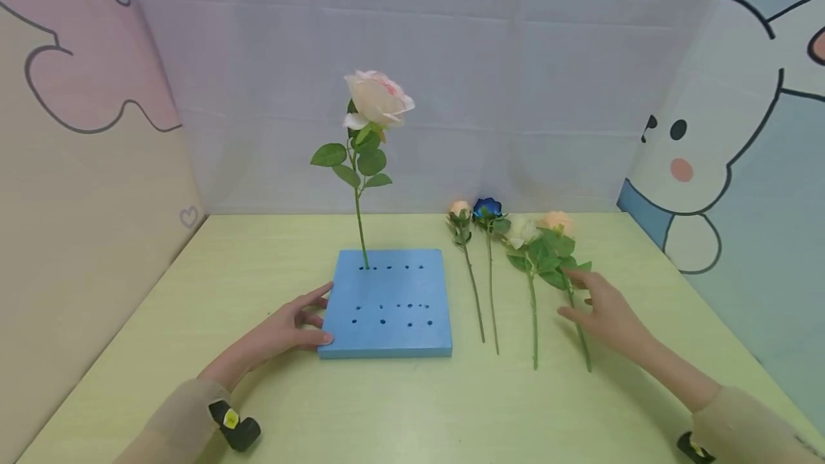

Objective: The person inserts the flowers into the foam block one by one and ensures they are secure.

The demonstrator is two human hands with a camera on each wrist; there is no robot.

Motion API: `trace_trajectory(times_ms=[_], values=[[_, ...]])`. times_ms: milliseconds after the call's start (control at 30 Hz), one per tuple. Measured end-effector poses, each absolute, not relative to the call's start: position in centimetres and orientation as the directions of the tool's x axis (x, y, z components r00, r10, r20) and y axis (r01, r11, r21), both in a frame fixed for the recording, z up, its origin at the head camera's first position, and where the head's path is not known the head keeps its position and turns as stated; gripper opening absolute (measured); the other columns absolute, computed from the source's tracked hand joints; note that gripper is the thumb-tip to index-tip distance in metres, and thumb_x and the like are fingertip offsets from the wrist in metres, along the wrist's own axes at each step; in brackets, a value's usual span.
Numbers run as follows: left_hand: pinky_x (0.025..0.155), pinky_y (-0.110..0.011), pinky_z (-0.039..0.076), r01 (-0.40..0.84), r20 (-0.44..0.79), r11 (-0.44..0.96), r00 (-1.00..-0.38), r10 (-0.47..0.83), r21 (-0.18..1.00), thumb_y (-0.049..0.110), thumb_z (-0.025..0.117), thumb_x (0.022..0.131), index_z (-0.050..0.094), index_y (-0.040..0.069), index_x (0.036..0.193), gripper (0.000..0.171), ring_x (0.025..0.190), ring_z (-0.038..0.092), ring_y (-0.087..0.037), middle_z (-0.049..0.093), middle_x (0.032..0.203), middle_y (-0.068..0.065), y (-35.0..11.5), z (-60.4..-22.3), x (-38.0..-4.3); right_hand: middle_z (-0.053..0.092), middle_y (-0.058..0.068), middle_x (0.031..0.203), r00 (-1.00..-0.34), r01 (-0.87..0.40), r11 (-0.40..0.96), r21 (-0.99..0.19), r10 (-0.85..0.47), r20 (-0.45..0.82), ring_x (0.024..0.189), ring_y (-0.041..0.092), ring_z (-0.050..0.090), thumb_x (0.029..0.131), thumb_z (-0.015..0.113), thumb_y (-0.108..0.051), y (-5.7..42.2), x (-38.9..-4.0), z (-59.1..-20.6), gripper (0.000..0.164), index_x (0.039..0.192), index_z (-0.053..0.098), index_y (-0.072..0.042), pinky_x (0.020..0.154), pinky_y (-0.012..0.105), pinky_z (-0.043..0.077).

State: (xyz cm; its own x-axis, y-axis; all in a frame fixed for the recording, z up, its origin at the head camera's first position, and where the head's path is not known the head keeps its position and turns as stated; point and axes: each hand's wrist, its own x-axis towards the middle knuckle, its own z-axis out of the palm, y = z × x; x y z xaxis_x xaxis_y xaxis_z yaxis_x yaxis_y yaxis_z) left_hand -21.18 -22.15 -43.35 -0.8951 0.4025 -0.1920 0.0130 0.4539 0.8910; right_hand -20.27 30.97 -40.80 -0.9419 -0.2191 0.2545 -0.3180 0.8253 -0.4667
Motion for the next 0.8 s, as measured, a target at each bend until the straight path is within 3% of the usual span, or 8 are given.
trace_trajectory(times_ms=[433, 800], values=[[0.087, -0.032, 0.057, 0.013, -0.196, 0.471, -0.899, 0.392, 0.882, 0.029, 0.077, 0.086, 0.020, 0.024, 0.159, 0.092, 0.124, 0.049, -0.029, 0.035, 0.151, -0.018, -22.1, -43.4, -21.2, 0.054, 0.038, 0.118, -0.968, -0.244, 0.856, -0.455, -0.188, 0.165, 0.102, 0.050, 0.060, 0.083, 0.080, -0.018, 32.1, -20.1, -41.7, 0.067, 0.129, 0.047, 0.018, 0.083, 0.055, 0.055], [0.088, -0.033, 0.057, -0.003, -0.204, 0.454, -0.896, 0.393, 0.891, 0.028, 0.077, 0.086, 0.020, 0.024, 0.159, 0.093, 0.123, 0.049, -0.028, 0.034, 0.150, -0.017, -22.1, -43.3, -21.1, 0.064, 0.021, 0.097, -0.976, -0.218, 0.877, -0.428, -0.201, 0.085, 0.086, 0.028, 0.060, 0.081, 0.080, -0.022, 32.9, -20.4, -41.6, 0.054, 0.116, 0.060, 0.014, 0.075, 0.041, 0.053]])
